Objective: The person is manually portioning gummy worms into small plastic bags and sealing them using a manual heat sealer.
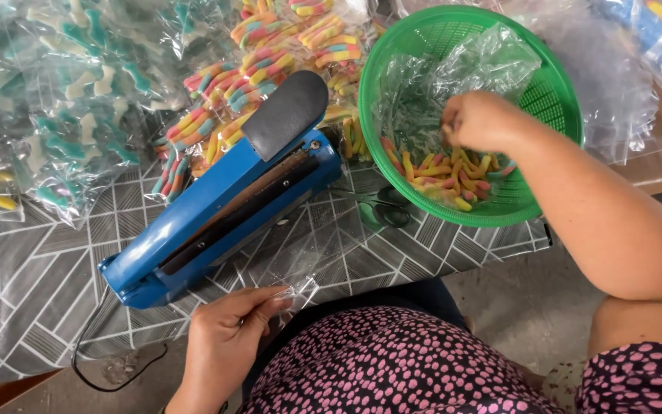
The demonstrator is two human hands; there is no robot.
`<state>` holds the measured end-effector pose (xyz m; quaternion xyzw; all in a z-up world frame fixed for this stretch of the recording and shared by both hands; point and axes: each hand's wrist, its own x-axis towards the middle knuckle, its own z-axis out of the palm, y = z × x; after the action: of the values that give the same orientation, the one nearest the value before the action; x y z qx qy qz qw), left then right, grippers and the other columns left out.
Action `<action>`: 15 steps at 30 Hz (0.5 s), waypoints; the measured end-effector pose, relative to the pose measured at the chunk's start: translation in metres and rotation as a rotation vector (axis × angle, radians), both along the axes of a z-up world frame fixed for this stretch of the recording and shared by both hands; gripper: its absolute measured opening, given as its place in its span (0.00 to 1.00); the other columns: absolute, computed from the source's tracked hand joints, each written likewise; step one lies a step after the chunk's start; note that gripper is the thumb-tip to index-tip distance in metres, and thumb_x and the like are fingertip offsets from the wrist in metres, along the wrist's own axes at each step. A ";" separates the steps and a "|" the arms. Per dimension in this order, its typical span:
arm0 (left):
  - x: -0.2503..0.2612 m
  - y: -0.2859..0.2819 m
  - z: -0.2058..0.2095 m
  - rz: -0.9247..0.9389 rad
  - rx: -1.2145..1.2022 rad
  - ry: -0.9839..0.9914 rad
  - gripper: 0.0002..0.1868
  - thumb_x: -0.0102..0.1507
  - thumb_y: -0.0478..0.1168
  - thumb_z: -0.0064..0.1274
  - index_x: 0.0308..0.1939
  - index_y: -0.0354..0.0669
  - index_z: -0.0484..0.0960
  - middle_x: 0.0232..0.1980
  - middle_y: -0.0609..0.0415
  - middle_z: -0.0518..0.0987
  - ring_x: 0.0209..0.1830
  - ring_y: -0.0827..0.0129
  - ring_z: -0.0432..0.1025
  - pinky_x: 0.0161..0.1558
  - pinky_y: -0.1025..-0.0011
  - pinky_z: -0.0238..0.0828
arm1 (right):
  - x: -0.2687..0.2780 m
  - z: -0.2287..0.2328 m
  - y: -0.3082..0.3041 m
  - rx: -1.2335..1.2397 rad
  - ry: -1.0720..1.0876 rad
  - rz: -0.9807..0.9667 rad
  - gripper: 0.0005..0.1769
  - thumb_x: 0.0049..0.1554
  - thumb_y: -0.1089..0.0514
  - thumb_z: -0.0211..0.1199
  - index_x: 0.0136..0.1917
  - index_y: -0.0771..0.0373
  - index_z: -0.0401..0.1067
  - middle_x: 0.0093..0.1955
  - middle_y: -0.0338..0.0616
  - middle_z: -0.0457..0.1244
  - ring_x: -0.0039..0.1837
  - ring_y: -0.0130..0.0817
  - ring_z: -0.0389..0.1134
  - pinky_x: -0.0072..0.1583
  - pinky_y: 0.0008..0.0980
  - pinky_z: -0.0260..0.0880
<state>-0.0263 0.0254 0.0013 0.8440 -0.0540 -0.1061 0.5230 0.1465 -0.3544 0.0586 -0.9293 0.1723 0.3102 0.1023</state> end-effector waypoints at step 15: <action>0.002 -0.005 -0.002 -0.013 -0.061 0.030 0.12 0.60 0.37 0.61 0.46 0.45 0.91 0.41 0.56 0.93 0.33 0.76 0.86 0.35 0.78 0.87 | 0.029 -0.057 -0.052 -0.408 0.233 0.265 0.27 0.58 0.49 0.73 0.65 0.65 0.76 0.56 0.51 0.72 0.53 0.48 0.73 0.51 0.42 0.75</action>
<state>-0.0248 0.0206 -0.0002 0.8256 -0.0546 -0.1205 0.5485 0.1754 -0.4066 0.0018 -0.9031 0.1187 0.3847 -0.1491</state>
